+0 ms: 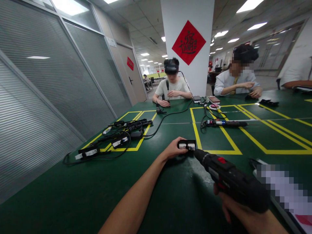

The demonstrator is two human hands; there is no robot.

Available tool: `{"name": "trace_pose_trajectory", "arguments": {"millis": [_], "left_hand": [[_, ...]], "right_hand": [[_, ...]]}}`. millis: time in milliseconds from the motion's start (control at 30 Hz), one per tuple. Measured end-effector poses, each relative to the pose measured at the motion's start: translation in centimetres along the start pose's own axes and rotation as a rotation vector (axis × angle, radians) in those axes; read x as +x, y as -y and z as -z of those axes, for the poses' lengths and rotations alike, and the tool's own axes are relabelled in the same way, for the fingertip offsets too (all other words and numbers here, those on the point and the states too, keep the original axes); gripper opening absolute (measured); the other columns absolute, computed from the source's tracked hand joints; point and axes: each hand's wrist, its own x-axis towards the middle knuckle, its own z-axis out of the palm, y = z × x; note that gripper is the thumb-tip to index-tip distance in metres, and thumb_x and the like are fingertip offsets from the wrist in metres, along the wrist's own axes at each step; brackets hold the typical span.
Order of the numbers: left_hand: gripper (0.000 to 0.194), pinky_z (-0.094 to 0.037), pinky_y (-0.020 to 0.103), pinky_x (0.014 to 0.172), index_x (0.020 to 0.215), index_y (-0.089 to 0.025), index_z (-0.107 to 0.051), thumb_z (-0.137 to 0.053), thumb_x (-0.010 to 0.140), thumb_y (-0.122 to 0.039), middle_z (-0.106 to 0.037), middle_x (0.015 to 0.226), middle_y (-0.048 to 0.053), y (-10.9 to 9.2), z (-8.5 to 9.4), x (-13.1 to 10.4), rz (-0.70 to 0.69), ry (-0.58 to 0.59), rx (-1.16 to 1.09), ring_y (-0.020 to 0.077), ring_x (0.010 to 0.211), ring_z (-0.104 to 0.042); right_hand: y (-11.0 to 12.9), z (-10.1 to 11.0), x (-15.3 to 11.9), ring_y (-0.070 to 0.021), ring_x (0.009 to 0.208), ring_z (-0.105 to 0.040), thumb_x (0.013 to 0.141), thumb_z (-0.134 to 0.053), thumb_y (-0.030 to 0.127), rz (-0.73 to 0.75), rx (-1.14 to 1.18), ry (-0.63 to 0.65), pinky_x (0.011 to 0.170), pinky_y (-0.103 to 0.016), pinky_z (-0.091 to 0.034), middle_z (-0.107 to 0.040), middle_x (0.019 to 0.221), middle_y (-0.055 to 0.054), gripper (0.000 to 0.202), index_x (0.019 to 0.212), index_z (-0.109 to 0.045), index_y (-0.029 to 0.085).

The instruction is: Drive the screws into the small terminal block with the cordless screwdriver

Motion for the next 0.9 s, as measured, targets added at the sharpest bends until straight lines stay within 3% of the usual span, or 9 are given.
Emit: {"name": "trace_pose_trajectory", "arguments": {"millis": [167, 367, 567, 800, 900], "left_hand": [[0.052, -0.043, 0.024, 0.069, 0.11, -0.015, -0.047, -0.065, 0.062, -0.023, -0.058, 0.093, 0.004, -0.1, 0.0, 0.0, 0.001, 0.007, 0.013, 0.0136, 0.079, -0.056], [0.053, -0.042, 0.023, 0.069, 0.111, -0.015, -0.046, -0.065, 0.063, -0.023, -0.058, 0.091, 0.004, -0.2, -0.2, 0.0, 0.008, 0.007, 0.014, 0.0128, 0.078, -0.055], [0.051, -0.042, 0.023, 0.067, 0.11, -0.015, -0.046, -0.064, 0.064, -0.025, -0.057, 0.091, 0.004, -0.1, -0.1, 0.1, -0.011, 0.011, 0.021, 0.0124, 0.076, -0.055], [0.05, -0.042, 0.022, 0.066, 0.11, -0.015, -0.046, -0.064, 0.064, -0.023, -0.057, 0.091, 0.004, -0.2, -0.1, 0.0, -0.012, 0.021, 0.012, 0.012, 0.076, -0.054], [0.05, -0.042, 0.022, 0.066, 0.11, -0.015, -0.046, -0.064, 0.064, -0.023, -0.058, 0.092, 0.004, -0.1, 0.0, 0.0, -0.008, 0.015, 0.01, 0.0125, 0.076, -0.055]], "right_hand": [[2.8, 1.8, -1.0, -0.016, 0.041, -0.06, 0.071, -0.052, 0.031, 0.014, -0.045, -0.042, 0.041, -0.024, -0.048, -0.062, 0.046, 0.003, 0.011, 0.068, -0.06, 0.024], [3.2, 2.0, -0.8, -0.0168, 0.047, -0.063, 0.071, -0.052, 0.034, 0.064, -0.082, -0.008, 0.041, -0.023, -0.049, -0.067, 0.055, -0.001, 0.032, 0.041, -0.053, 0.024], [4.0, 1.7, -1.2, -0.0144, 0.043, -0.061, 0.073, -0.051, 0.03, 0.037, -0.09, -0.111, 0.043, -0.022, -0.051, -0.065, 0.05, 0.001, 0.027, 0.047, -0.058, 0.023], [3.4, 1.5, -1.2, -0.0141, 0.04, -0.059, 0.072, -0.05, 0.035, 0.023, -0.034, -0.105, 0.042, -0.022, -0.049, -0.063, 0.049, 0.002, 0.022, 0.057, -0.06, 0.023], [3.3, 1.3, -1.3, -0.014, 0.043, -0.059, 0.072, -0.05, 0.035, 0.004, -0.029, -0.098, 0.045, -0.022, -0.049, -0.064, 0.052, 0.001, 0.027, 0.05, -0.058, 0.023]]}}
